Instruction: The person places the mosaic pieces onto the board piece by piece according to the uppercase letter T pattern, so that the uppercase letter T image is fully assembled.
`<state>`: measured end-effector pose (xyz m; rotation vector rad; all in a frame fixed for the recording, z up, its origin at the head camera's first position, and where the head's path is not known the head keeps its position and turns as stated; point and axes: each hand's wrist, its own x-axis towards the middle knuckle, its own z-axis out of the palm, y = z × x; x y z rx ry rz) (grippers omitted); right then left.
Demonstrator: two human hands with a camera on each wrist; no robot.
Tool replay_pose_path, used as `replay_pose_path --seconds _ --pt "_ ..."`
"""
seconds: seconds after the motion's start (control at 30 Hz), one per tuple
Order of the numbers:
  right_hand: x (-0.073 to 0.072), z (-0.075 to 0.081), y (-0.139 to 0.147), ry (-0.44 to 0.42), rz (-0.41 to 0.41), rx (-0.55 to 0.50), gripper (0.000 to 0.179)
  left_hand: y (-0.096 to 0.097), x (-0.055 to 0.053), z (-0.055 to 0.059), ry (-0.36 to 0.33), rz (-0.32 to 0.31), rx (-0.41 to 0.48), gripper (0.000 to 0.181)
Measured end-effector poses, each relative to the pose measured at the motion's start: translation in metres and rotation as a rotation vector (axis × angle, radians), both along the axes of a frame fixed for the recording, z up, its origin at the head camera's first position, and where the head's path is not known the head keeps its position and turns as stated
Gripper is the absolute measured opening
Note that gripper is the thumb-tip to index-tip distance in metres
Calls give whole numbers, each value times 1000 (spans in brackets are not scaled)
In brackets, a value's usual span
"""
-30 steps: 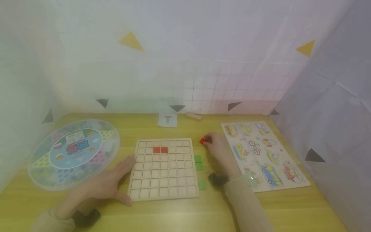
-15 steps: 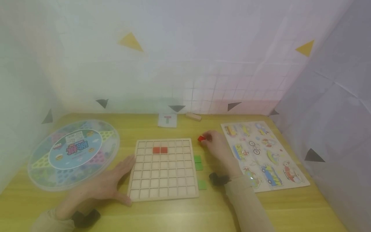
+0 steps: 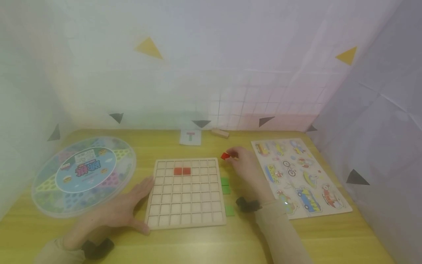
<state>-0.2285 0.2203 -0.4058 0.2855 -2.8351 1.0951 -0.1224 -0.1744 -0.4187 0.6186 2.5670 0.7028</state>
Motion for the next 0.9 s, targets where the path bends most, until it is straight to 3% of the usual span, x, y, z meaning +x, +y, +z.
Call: replay_pose_path --seconds 0.33,0.9 --pt "5 5 -10 -22 63 -6 26 0 0 2 2 -5 -5 142" --pt "11 6 -23 30 190 -41 25 1 0 6 -13 6 -2 141"
